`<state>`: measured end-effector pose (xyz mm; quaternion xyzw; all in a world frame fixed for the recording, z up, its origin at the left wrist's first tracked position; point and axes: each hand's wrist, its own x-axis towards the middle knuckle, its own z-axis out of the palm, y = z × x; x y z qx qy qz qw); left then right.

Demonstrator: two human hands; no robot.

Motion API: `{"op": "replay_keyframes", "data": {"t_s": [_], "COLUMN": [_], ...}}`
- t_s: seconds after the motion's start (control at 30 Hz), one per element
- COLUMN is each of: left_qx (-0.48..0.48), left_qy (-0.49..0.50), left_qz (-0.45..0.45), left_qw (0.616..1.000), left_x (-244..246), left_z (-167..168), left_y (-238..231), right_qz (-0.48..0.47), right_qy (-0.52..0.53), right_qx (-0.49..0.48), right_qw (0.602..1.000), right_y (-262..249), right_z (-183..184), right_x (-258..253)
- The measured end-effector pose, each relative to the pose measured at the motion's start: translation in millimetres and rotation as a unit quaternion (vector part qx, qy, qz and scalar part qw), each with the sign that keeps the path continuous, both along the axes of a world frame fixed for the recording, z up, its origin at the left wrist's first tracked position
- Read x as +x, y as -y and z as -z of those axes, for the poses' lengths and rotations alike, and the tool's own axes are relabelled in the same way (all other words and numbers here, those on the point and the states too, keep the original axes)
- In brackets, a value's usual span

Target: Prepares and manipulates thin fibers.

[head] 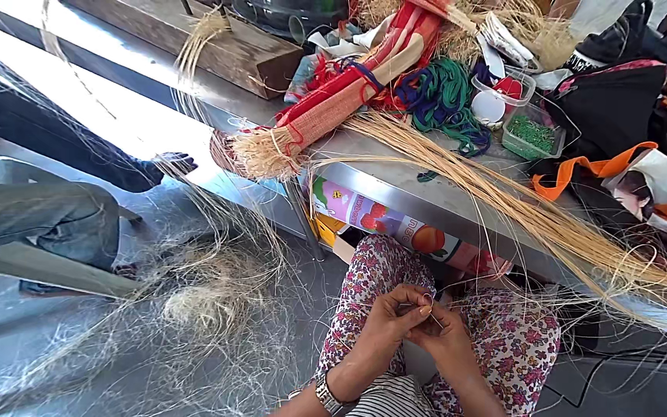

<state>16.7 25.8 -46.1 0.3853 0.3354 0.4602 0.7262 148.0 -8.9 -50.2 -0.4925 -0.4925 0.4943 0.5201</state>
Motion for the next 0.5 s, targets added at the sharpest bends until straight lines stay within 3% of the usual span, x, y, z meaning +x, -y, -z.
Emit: {"op": "replay_keyframes", "data": {"t_s": [0.13, 0.27, 0.43, 0.5], "left_qx": [0.013, -0.009, -0.019, -0.007], "left_qy": [0.021, 0.037, 0.075, 0.112], "left_qz": [0.004, 0.090, 0.200, 0.218], "left_qw": [1.000, 0.995, 0.977, 0.970], "left_x": [-7.1, -29.9, -50.2, -53.3], "left_z": [4.1, -0.9, -2.6, -0.7], "left_y": [-3.5, -13.7, -18.8, -17.6], "right_qz": [-0.027, -0.045, 0.041, 0.073], "right_qy": [0.002, 0.035, 0.207, 0.221], "right_qx": [0.002, 0.028, 0.165, 0.216], "right_qw": [1.000, 0.998, 0.963, 0.948], "right_y": [-3.7, -8.7, -5.8, -2.7], "right_z": [-0.8, -8.9, -18.8, -17.9], "right_x": [10.1, 43.2, 63.5, 64.9]}}
